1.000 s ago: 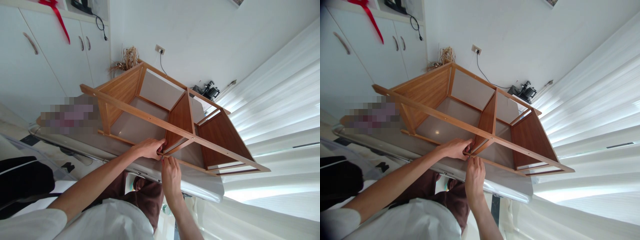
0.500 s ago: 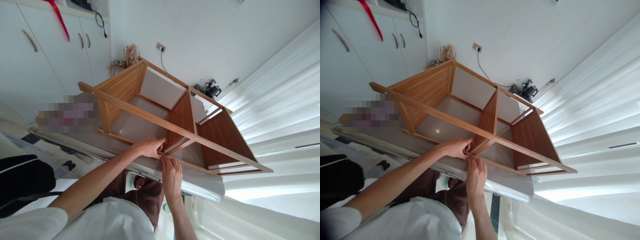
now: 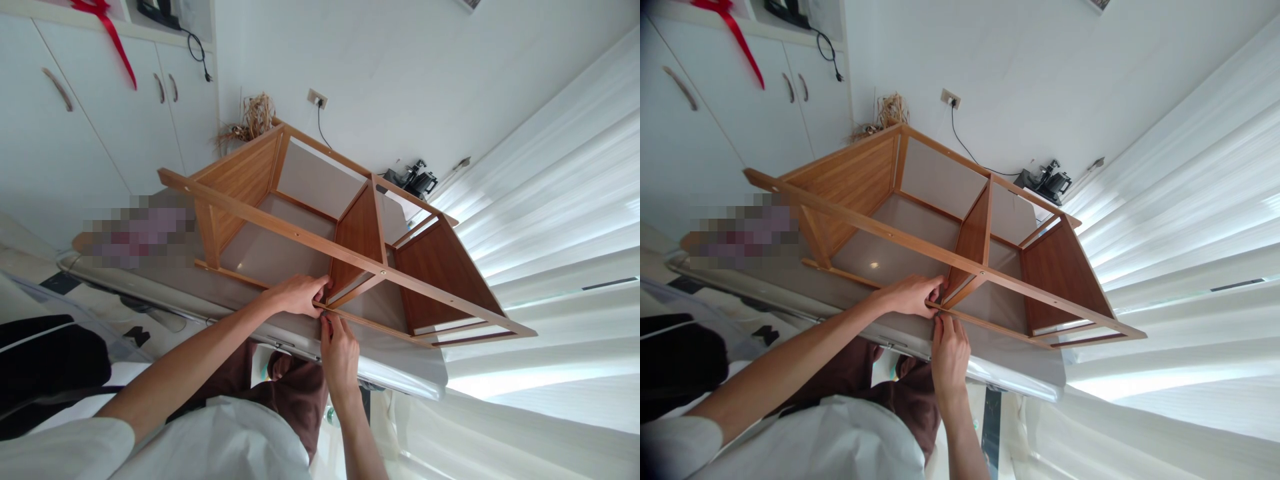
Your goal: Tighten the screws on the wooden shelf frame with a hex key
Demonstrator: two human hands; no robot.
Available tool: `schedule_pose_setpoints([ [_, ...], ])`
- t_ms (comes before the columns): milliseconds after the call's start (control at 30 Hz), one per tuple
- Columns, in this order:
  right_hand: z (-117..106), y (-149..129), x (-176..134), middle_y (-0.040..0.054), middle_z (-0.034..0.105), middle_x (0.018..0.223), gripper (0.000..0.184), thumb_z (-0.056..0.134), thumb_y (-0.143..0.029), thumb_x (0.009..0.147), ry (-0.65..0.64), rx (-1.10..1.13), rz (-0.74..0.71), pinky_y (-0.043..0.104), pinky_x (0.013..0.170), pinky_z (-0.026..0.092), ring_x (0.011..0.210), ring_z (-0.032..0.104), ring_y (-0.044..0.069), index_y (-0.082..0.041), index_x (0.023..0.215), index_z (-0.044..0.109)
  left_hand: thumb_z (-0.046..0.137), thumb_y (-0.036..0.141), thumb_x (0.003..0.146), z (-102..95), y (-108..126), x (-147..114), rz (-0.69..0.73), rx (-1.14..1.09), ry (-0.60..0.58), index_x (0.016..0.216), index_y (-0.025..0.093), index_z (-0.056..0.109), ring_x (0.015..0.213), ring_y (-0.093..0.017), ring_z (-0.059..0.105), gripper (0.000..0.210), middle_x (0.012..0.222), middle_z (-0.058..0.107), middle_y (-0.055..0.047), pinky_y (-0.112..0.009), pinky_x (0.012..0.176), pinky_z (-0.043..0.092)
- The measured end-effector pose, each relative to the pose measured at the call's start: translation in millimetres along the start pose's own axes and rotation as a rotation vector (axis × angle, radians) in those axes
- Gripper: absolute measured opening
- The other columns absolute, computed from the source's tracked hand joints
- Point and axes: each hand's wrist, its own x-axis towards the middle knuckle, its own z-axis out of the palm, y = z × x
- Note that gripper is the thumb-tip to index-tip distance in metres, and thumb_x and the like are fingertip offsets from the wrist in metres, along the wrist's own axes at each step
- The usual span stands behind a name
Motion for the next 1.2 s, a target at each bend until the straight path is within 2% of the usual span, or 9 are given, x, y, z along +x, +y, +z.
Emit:
schedule_pose_setpoints([
  [167, -1.8, -0.9, -1.2, 0.0042, 0.066, 0.082, 0.031, 0.037, -0.03, 0.105, -0.012, 0.021, 0.017, 0.025, 0.06, 0.038, 0.07, 0.063, 0.017, -0.021, 0.101, 0.066, 0.071, 0.036, 0.072, 0.9, -0.4, 0.1, -0.002, 0.007, 0.004, 0.108, 0.025, 0.049, 0.073, -0.019, 0.067, 0.043, 0.087, 0.072, 0.004, -0.028, 0.06, 0.038],
  [467, -4.3, 0.3, 3.0, 0.0061, 0.064, 0.093, 0.026, 0.039, -0.026, 0.103, -0.068, 0.164, 0.0, 0.027, 0.074, 0.045, 0.085, 0.061, 0.018, -0.021, 0.099, 0.065, 0.07, 0.037, 0.073, 1.1, -0.7, -0.3, 0.005, 0.016, 0.005, 0.103, 0.024, 0.049, 0.073, -0.018, 0.066, 0.039, 0.086, 0.071, 0.004, -0.028, 0.059, 0.037],
  [633, -8.7, 6.5, -5.8, 0.0034, 0.064, 0.083, 0.028, 0.04, -0.028, 0.103, -0.052, 0.147, 0.015, 0.026, 0.066, 0.044, 0.074, 0.061, 0.017, -0.022, 0.097, 0.066, 0.069, 0.035, 0.073, 0.4, 0.0, -0.6, -0.013, 0.0, 0.003, 0.101, 0.024, 0.048, 0.072, -0.018, 0.065, 0.037, 0.086, 0.071, 0.004, -0.028, 0.059, 0.036],
  [700, -12.1, 7.6, -11.0, 0.003, 0.067, 0.083, 0.027, 0.04, -0.029, 0.103, -0.012, 0.192, 0.05, 0.026, 0.067, 0.045, 0.073, 0.063, 0.016, -0.022, 0.1, 0.066, 0.068, 0.035, 0.073, 0.4, 0.0, -0.6, -0.019, 0.004, 0.007, 0.099, 0.024, 0.048, 0.072, -0.018, 0.065, 0.034, 0.086, 0.07, 0.004, -0.029, 0.06, 0.036],
  [867, -18.1, 6.6, -19.6, 0.0053, 0.073, 0.1, 0.026, 0.046, -0.035, 0.102, 0.076, 0.316, 0.143, 0.025, 0.073, 0.052, 0.082, 0.07, 0.016, -0.022, 0.111, 0.066, 0.067, 0.035, 0.075, 0.8, -0.1, -0.3, -0.019, 0.008, 0.002, 0.101, 0.024, 0.049, 0.073, -0.018, 0.065, 0.033, 0.088, 0.07, 0.004, -0.029, 0.062, 0.038],
  [967, -13.8, 5.2, -22.2, 0.0052, 0.074, 0.096, 0.026, 0.048, -0.036, 0.101, 0.123, 0.364, 0.208, 0.026, 0.072, 0.052, 0.079, 0.07, 0.016, -0.022, 0.105, 0.069, 0.067, 0.036, 0.076, 1.0, -0.2, 0.1, -0.029, -0.002, -0.014, 0.105, 0.025, 0.049, 0.075, -0.018, 0.066, 0.036, 0.089, 0.07, 0.004, -0.028, 0.063, 0.039],
  [1033, -9.7, 3.2, -23.4, 0.0055, 0.075, 0.096, 0.025, 0.052, -0.039, 0.099, 0.157, 0.442, 0.305, 0.027, 0.071, 0.053, 0.077, 0.07, 0.017, -0.022, 0.108, 0.068, 0.068, 0.035, 0.076, 1.4, -0.2, 0.3, -0.042, -0.005, -0.021, 0.106, 0.025, 0.049, 0.076, -0.018, 0.066, 0.037, 0.089, 0.07, 0.004, -0.027, 0.064, 0.04],
  [1133, -7.1, -2.0, -23.1, 0.0071, 0.075, 0.099, 0.042, 0.058, -0.041, 0.095, 0.199, 0.633, 0.5, 0.027, 0.069, 0.055, 0.079, 0.072, 0.018, -0.02, 0.131, 0.053, 0.068, 0.034, 0.076, 2.1, 0.0, 0.8, -0.05, -0.013, -0.015, 0.105, 0.025, 0.049, 0.075, -0.017, 0.066, 0.036, 0.088, 0.07, 0.004, -0.027, 0.063, 0.04],
  [1200, -8.2, -5.6, -21.4, 0.0085, 0.076, 0.1, 0.049, 0.06, -0.043, 0.094, 0.189, 0.712, 0.56, 0.028, 0.068, 0.056, 0.082, 0.073, 0.019, -0.019, 0.136, 0.05, 0.069, 0.034, 0.076, 2.0, 0.1, 1.1, -0.046, -0.024, -0.017, 0.106, 0.025, 0.049, 0.075, -0.017, 0.066, 0.037, 0.087, 0.069, 0.005, -0.027, 0.063, 0.041],
])
